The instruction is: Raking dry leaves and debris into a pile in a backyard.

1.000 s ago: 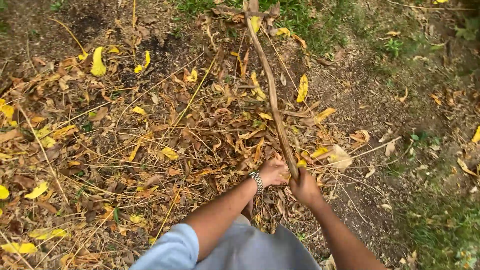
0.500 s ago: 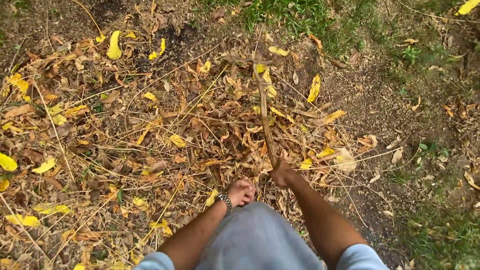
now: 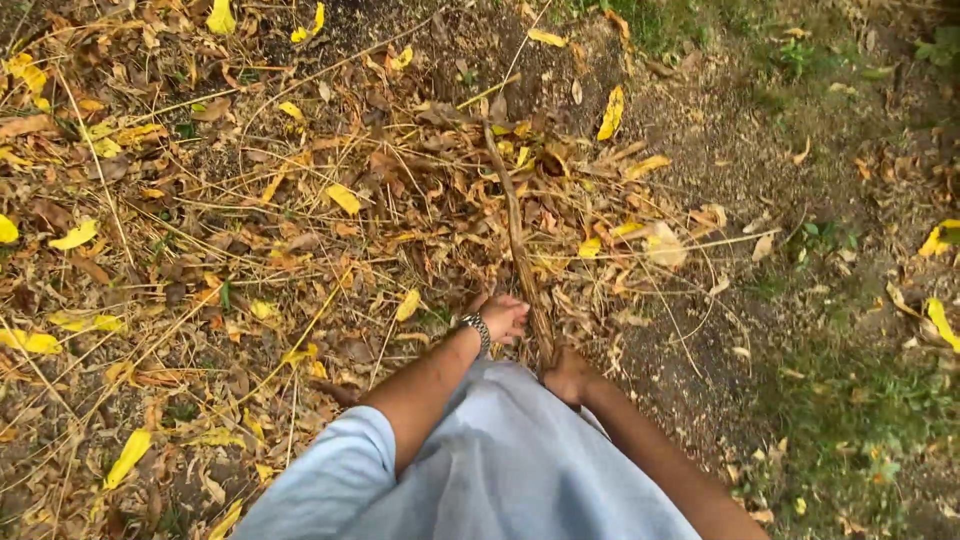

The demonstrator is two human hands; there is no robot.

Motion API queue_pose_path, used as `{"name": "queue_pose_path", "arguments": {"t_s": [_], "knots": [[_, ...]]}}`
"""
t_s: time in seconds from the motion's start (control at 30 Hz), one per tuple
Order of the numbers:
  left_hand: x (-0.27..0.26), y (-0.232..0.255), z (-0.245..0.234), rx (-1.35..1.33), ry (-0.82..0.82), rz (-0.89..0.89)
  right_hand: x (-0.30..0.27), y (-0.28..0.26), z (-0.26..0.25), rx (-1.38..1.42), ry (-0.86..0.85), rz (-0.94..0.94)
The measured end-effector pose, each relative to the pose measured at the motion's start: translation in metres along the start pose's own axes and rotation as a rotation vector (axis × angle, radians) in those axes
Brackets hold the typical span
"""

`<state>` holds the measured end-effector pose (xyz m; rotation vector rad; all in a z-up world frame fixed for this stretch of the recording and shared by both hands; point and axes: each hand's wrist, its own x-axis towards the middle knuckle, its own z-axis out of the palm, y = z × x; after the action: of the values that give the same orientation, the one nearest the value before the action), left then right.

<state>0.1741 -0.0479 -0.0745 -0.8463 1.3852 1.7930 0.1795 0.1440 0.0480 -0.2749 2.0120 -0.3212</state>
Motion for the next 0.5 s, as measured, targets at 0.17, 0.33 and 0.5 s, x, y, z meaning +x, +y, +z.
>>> {"name": "queue_pose_path", "arguments": {"t_s": [0.17,0.33,0.5], "knots": [[-0.051,0.017,0.063,0.077,0.109,-0.014,-0.127,-0.029,-0.001,0.231,0.067,0.034],[-0.058,0.019,0.083,-0.011,0.158,0.019,-0.216,-0.018,0.020,0.236,0.023,0.060],[-0.085,0.027,0.072,0.041,0.105,0.002,-0.262,0.026,0.070,0.355,0.078,-0.024]]}}
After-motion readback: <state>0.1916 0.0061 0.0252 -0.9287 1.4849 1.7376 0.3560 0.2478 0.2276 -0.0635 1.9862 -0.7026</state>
